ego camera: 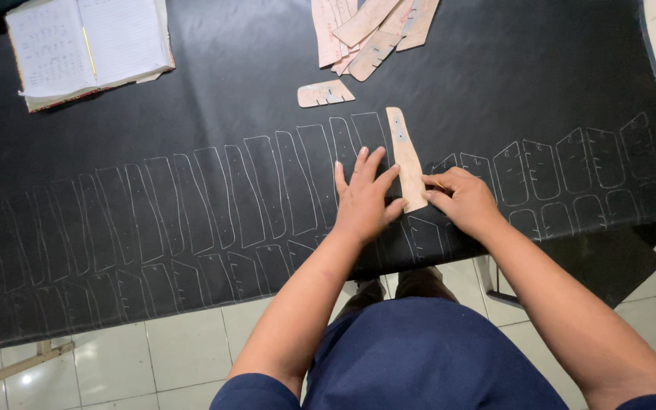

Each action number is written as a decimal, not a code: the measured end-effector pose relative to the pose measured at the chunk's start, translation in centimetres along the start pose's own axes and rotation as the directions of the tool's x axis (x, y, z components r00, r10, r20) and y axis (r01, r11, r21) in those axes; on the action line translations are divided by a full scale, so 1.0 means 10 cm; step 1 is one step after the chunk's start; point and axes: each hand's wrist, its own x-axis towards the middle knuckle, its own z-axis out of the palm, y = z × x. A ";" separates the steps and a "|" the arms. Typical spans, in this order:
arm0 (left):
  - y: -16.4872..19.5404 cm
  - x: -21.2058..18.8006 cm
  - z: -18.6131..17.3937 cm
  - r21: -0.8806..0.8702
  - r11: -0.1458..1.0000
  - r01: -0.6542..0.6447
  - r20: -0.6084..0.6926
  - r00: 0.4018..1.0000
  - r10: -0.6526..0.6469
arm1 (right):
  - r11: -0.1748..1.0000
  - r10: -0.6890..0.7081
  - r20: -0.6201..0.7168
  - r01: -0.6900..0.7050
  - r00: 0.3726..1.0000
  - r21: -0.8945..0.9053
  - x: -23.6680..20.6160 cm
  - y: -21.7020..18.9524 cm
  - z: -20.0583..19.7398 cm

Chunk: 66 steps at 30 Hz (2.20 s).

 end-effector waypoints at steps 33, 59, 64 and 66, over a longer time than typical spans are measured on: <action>0.32 0.04 0.25 0.328 0.926 -0.187 -0.011 0.979 0.201 | 0.884 -0.445 -0.090 0.422 0.891 -0.200 1.36 -0.65 -0.11; 0.11 0.15 0.12 0.086 0.986 -0.145 0.150 0.980 0.131 | 0.954 -0.220 0.052 0.226 0.974 -0.197 -0.28 -0.31 -0.30; 0.14 0.20 -0.01 0.073 0.986 -0.151 0.184 0.974 0.135 | 0.954 -0.249 -0.009 0.244 0.968 -0.174 -0.40 -0.29 -0.28; 0.16 0.21 -0.06 0.059 0.988 -0.140 0.225 0.967 0.124 | 0.955 -0.256 -0.028 0.248 0.966 -0.163 -0.41 -0.29 -0.27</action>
